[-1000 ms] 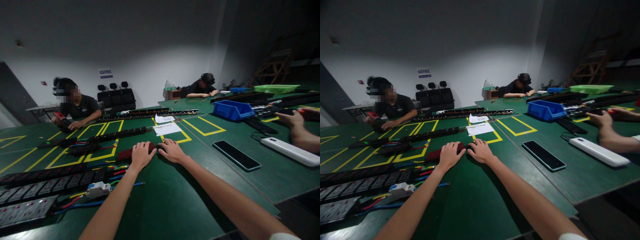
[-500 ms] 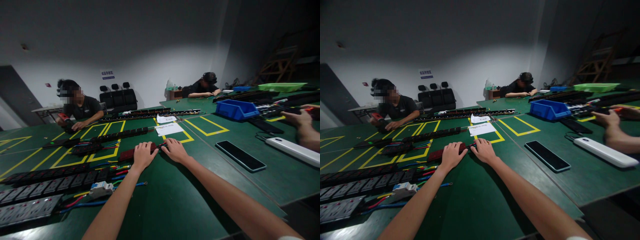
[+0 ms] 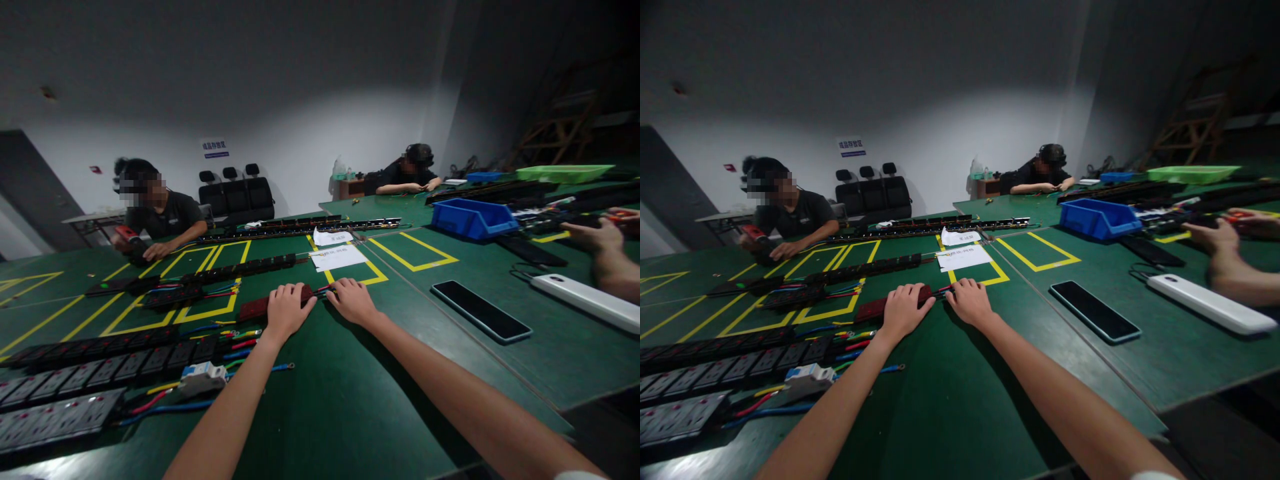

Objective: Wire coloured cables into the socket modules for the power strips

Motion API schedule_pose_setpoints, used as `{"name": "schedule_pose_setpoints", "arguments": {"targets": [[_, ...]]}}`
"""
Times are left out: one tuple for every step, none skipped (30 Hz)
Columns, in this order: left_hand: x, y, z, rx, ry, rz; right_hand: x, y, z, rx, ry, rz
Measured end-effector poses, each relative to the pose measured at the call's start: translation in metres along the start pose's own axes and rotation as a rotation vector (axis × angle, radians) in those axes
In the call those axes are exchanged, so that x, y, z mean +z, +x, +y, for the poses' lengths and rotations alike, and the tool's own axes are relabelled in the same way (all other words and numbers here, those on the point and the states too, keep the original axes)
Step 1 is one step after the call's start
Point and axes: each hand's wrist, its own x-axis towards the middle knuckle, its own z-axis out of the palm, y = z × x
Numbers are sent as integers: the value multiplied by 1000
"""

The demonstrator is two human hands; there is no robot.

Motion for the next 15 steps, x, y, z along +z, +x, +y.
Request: {"name": "schedule_pose_setpoints", "arguments": {"targets": [[0,0,0,1,1,2,0,0,0,0,-1,2],[0,0,0,3,3,4,0,0,0,1,-1,5],[0,0,0,6,3,6,0,0,0,1,-2,8],[1,0,-1,9,1,9,0,0,0,0,-3,10],[1,0,-1,13,-1,11,0,0,0,-1,-5,8],[1,0,-1,15,-2,14,0,-1,0,-1,-7,4],[1,0,-1,16,-4,15,-1,-1,0,1,-10,-1],[1,0,-1,17,-7,15,-1,-1,-1,5,-12,-7],[1,0,-1,16,-9,14,-2,-1,-1,10,-13,-13],[0,0,-1,15,-11,14,-2,-1,-1,13,-12,-16],[0,0,-1,15,-12,12,-3,-1,-1,14,-11,-15],[0,0,-1,15,-13,10,-3,-1,-1,12,-9,-10],[-1,1,-1,15,-13,7,-3,-1,0,7,-7,-6],[-1,1,-1,15,-12,5,-2,-1,0,0,-6,-3],[-1,1,-1,14,-12,3,-2,-1,0,-5,-5,-3]]}}
